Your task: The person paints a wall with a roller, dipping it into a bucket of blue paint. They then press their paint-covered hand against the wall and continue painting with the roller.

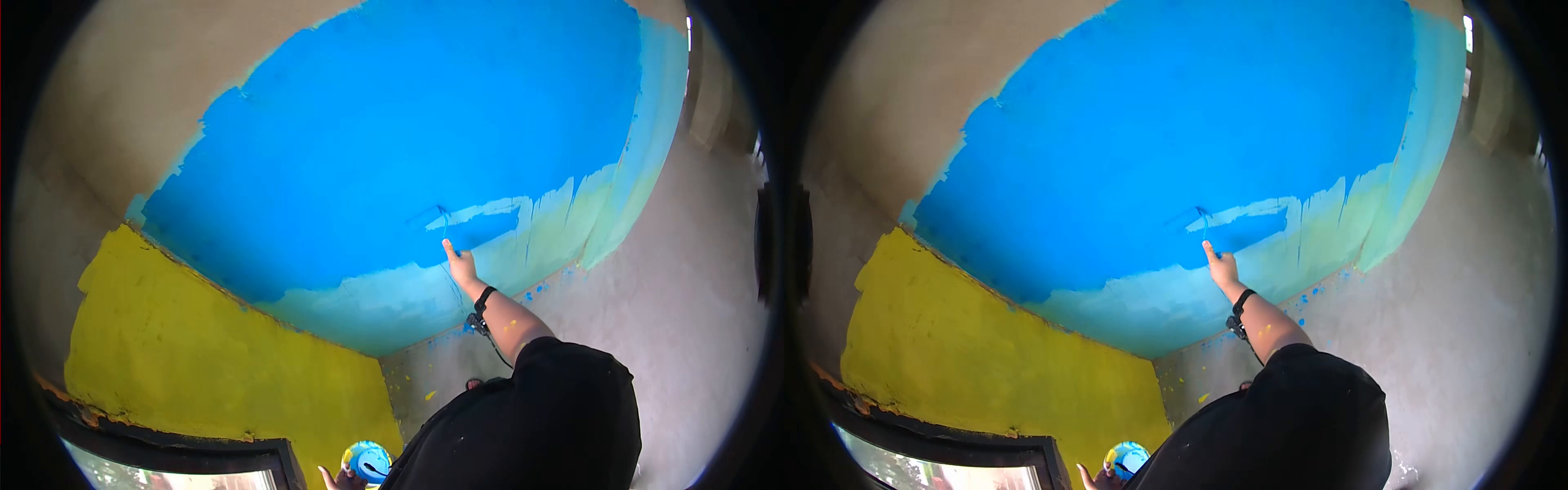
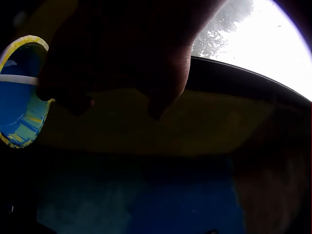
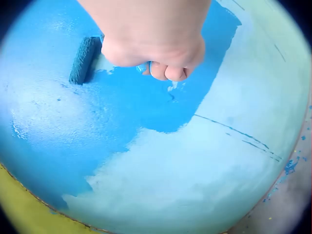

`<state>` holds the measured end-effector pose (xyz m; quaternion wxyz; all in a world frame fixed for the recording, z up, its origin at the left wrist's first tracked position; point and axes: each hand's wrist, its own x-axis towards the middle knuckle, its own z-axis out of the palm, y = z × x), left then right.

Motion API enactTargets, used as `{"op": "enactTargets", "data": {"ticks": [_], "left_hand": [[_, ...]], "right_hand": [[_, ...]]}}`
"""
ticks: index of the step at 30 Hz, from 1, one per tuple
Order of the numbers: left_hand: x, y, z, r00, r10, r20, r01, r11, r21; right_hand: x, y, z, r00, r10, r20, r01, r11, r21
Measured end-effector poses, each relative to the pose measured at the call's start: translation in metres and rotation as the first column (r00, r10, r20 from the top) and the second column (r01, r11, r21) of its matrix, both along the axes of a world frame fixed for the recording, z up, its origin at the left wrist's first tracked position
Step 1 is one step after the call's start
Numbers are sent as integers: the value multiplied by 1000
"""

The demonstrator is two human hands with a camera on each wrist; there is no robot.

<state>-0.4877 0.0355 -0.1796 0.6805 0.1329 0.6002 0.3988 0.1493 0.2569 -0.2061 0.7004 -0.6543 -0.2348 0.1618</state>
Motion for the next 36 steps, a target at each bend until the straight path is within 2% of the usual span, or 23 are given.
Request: {"op": "enactTargets", "data": {"ticks": [2,3,4,6,7,8,9,12,14,16,18,19,21,23,25,26,27,28,29,32,33,35,36], "left_hand": [[7,-15,13,996,17,-82,-20,999,-29],[16,-19,17,993,24,-116,-29,999,-40],[33,-24,33,998,7,-69,-6,1000,21],[48,-35,44,999,39,-21,-39,999,13],[58,-37,51,997,61,39,-62,998,24],[114,-39,96,987,142,-80,-140,990,26],[127,-44,104,985,152,-82,-151,988,19],[150,-55,105,977,184,-108,-184,983,14],[160,-70,101,980,188,-58,-189,982,-6],[168,-84,95,983,180,-41,-181,983,-9],[186,-98,99,983,177,-52,-178,984,-12],[188,-107,94,982,181,-53,-182,983,-11],[188,-125,87,997,31,73,-35,998,49],[194,-149,84,999,10,39,-12,997,73],[197,-175,78,998,35,49,-39,997,64],[199,-192,73,999,39,-5,-38,997,61],[204,-208,75,998,39,38,-41,998,39],[221,-223,86,989,145,-34,-144,989,30],[235,-238,93,962,251,-109,-251,968,19],[214,-278,68,970,242,9,-242,970,37],[220,-286,72,950,312,-27,-313,950,-5],[229,-300,81,956,283,-82,-285,958,-20],[226,-308,77,957,276,-89,-280,959,-36]], "right_hand": [[14,-14,-22,1000,-25,14,24,999,41],[36,-24,-24,993,16,117,4,985,-174],[57,-35,-24,975,84,208,1,924,-382],[86,-61,-23,933,65,355,96,903,-418],[100,-73,-30,935,81,345,81,899,-430],[116,-85,-36,913,41,406,179,854,-489],[125,-90,-41,882,8,471,278,799,-534],[123,-92,-45,904,-39,426,265,831,-488],[101,-66,-43,961,-24,276,170,839,-518],[73,-33,-34,982,32,188,44,920,-389],[42,-9,6,992,-6,128,16,997,-72],[37,-7,32,992,46,114,-34,994,-106],[47,-19,52,991,97,90,-84,987,-139],[67,-33,61,977,164,138,-106,928,-358],[106,-45,41,935,172,310,13,857,-514],[125,-67,47,920,199,339,25,831,-556],[147,-78,39,890,176,420,113,808,-578],[170,-92,37,880,219,421,122,752,-647],[187,-109,35,863,188,469,189,740,-645],[234,-152,27,854,174,490,260,673,-692],[245,-160,26,848,181,498,260,676,-689],[263,-170,20,868,170,467,278,613,-740],[264,-168,18,857,169,486,285,631,-722]]}}
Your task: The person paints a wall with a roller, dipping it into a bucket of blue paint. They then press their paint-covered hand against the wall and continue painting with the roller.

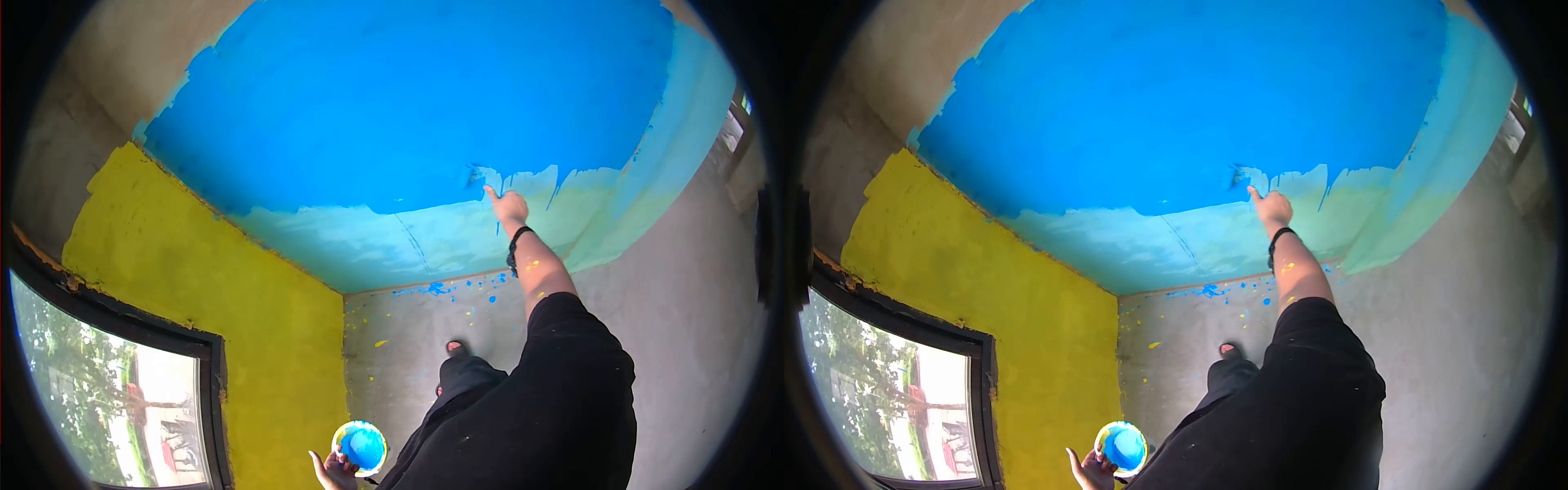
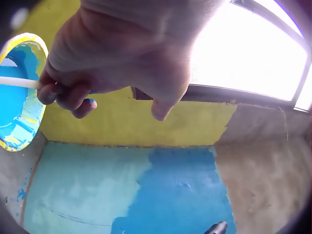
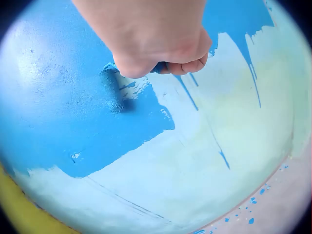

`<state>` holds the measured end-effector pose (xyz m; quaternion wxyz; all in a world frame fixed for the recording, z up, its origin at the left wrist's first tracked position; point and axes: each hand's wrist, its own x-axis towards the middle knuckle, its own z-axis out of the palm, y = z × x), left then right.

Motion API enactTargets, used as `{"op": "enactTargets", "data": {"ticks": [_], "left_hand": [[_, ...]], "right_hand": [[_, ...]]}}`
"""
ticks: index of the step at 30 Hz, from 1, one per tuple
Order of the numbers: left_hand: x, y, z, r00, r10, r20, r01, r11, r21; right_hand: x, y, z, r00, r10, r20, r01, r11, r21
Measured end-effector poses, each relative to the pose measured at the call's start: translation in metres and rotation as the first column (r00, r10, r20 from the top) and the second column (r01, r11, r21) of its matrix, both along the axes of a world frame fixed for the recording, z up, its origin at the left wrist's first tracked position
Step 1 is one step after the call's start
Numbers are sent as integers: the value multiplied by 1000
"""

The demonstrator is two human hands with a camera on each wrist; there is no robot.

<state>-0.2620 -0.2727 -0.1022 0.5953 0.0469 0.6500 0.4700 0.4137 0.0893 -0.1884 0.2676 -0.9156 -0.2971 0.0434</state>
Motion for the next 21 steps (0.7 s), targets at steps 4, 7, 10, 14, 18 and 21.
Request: {"op": "enactTargets", "data": {"ticks": [4,7,10,14,18,21], "left_hand": [[9,-22,-1,1000,14,-6,-15,999,-51],[10,-43,-17,998,-16,53,17,1000,-16],[50,-55,-9,997,67,-45,-67,998,-7],[103,-49,-9,994,55,-92,-50,997,56],[152,-25,-2,999,43,-7,-41,986,162],[205,4,16,996,90,20,-92,984,154]], "right_hand": [[-36,29,11,981,151,-122,-145,988,60],[-78,71,28,951,277,-139,-257,955,146],[-83,80,61,898,411,-156,-391,909,144],[-9,77,28,910,360,208,-403,885,233],[107,15,18,900,413,142,-414,910,-26],[181,-29,-8,930,326,169,-318,945,-71]]}}
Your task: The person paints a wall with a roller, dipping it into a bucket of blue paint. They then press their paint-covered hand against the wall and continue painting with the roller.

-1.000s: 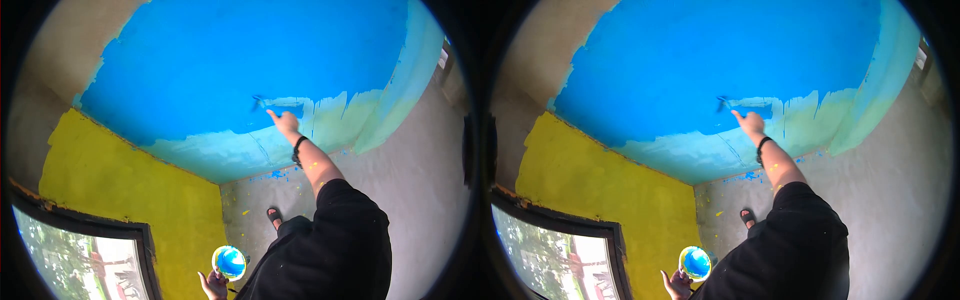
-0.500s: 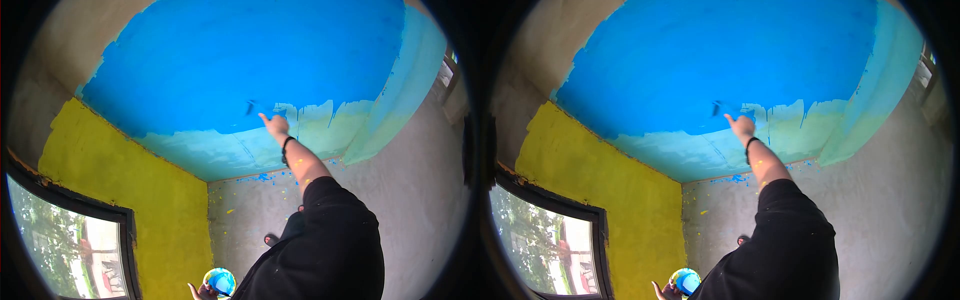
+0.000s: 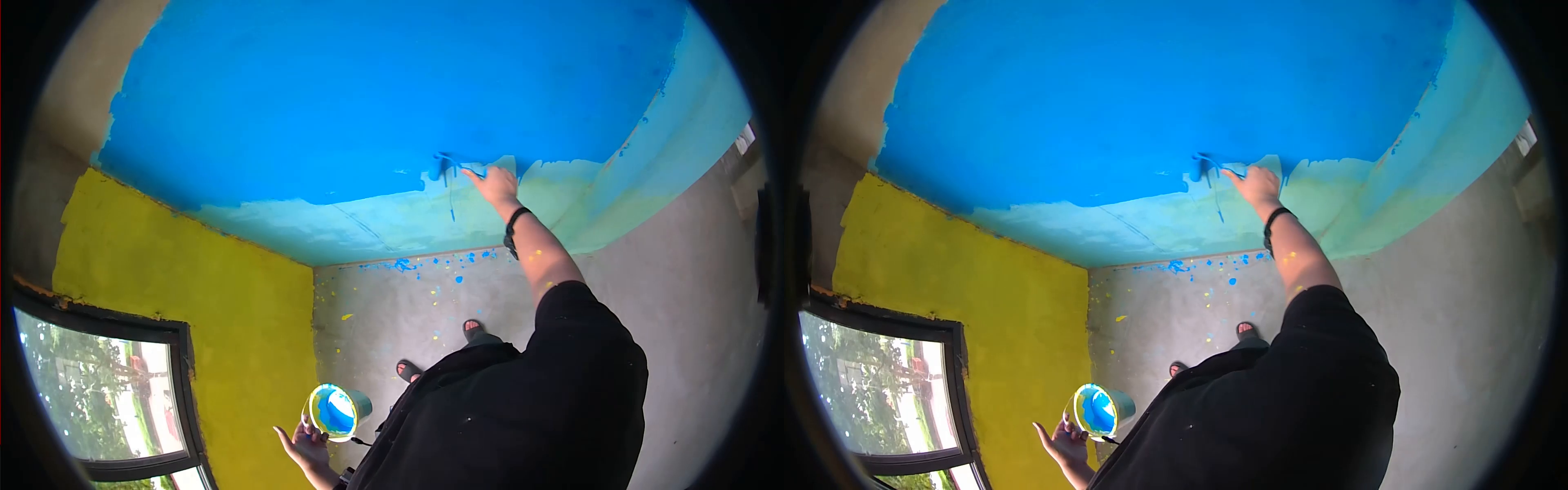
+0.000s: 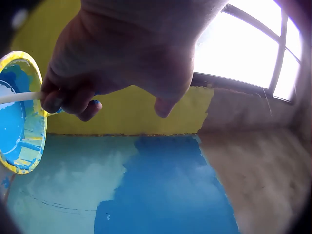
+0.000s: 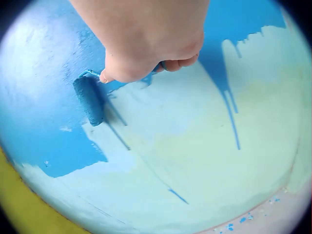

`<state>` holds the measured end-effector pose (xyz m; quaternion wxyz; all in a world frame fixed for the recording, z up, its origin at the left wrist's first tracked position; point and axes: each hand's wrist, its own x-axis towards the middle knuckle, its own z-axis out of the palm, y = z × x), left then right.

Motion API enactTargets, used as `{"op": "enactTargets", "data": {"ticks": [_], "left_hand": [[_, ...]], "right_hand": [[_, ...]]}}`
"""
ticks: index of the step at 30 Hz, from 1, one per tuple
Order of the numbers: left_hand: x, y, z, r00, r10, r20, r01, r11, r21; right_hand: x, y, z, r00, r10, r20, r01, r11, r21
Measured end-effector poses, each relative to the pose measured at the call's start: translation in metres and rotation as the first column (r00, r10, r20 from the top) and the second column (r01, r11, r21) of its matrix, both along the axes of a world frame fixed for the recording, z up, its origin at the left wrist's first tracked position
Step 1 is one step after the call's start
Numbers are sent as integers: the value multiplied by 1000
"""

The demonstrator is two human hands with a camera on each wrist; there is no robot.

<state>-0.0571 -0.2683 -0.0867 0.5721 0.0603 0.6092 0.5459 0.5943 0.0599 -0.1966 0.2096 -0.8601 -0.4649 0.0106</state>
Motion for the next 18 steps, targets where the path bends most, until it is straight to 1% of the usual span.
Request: {"op": "enactTargets", "data": {"ticks": [3,6,8,9,11,13,15,17,18], "left_hand": [[43,21,1,998,-62,31,60,997,52],[78,41,-9,990,-130,46,128,990,55],[97,52,-15,984,-162,73,158,986,54],[104,56,-19,980,-187,65,184,982,49],[120,62,-21,974,-219,51,217,975,50],[132,66,-19,968,-247,40,244,968,59],[141,70,-17,959,-281,25,279,958,63],[147,72,-19,957,-289,23,288,956,60],[150,74,-19,954,-301,15,300,953,51]], "right_hand": [[56,-38,-13,996,-69,61,71,997,-25],[106,-74,-27,990,-138,42,140,987,-74],[133,-95,-37,983,-162,82,160,987,33],[144,-106,-42,982,-165,88,163,986,33],[165,-127,-50,960,-269,82,269,963,12],[186,-146,-64,954,-294,65,292,956,31],[189,-161,-70,947,-318,44,316,947,52],[183,-178,-75,894,-392,-214,407,913,28],[176,-187,-80,858,-392,-333,419,908,11]]}}
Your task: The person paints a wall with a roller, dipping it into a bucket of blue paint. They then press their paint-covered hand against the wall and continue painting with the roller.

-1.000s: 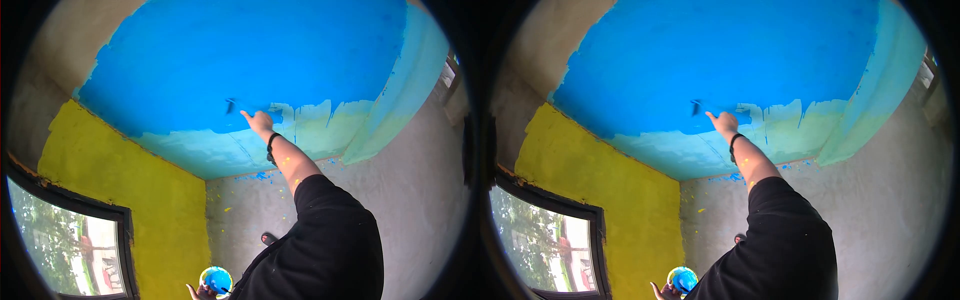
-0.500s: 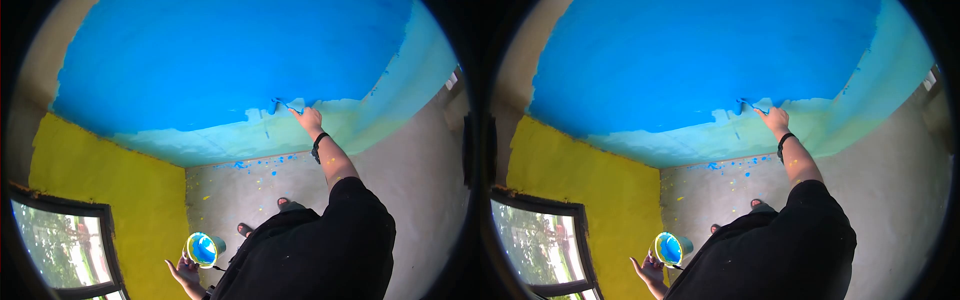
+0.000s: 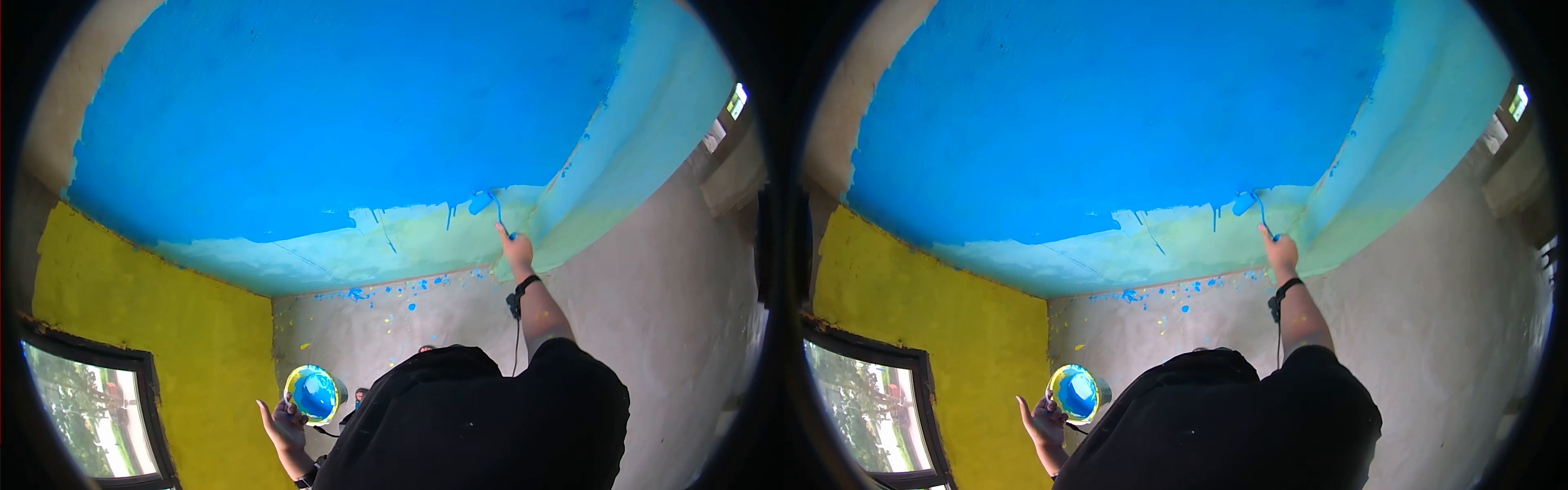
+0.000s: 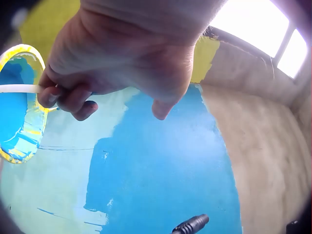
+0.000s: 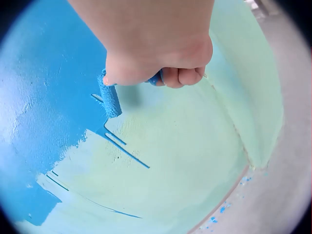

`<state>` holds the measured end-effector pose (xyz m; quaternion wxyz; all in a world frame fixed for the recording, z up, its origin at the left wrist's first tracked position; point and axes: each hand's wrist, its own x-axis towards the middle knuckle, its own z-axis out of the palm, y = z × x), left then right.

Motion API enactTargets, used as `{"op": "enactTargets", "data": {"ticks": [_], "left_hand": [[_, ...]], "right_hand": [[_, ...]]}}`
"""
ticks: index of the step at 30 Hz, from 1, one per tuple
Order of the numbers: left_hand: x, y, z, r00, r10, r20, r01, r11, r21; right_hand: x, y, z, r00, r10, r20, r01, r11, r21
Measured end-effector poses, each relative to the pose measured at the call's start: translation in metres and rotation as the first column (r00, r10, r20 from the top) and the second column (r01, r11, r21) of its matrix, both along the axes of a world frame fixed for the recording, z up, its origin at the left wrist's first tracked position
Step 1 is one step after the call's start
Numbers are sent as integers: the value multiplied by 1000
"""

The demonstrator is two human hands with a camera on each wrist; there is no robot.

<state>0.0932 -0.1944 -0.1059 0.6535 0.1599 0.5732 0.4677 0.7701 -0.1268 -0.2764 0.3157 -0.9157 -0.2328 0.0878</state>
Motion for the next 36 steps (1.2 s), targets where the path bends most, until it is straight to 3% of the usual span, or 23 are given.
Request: {"op": "enactTargets", "data": {"ticks": [1,3,7,11,15,17,21,23,25,29,33,35,36], "left_hand": [[3,2,-1,1000,-6,6,6,1000,8],[7,5,-4,996,-81,-27,81,997,-16],[12,10,-5,989,-142,-37,141,990,-26],[3,18,-3,977,-213,15,213,976,-39],[1,26,-3,969,-246,8,246,969,-30],[1,28,-2,969,-248,-6,248,968,-28],[-5,29,5,968,-250,-28,249,968,-19],[-5,28,9,968,-249,-37,248,969,-19],[-7,27,12,977,-210,-26,209,977,-33],[-19,25,8,982,-185,-36,183,981,-60],[-26,14,6,992,-118,-41,114,990,-84],[-28,9,5,994,-100,-39,95,990,-104],[-29,7,4,997,-73,-34,69,990,-123]], "right_hand": [[-8,-9,-5,993,-9,-117,14,999,38],[-24,-27,-44,989,17,-149,7,987,161],[-74,-63,-97,994,-16,-105,47,952,301],[-114,-75,-84,960,-78,-270,122,981,150],[-122,-48,-54,929,28,-369,105,936,336],[-130,-21,-8,938,60,-342,151,817,557],[-106,41,25,909,229,-348,7,827,562],[-107,73,62,869,276,-410,14,816,578],[-113,108,93,872,342,-350,-18,737,675],[-130,155,162,776,550,-307,-100,588,802],[-136,175,181,730,557,-396,-111,668,736],[-140,171,179,833,520,-188,-222,625,748],[-141,169,174,832,521,-190,-221,626,748]]}}
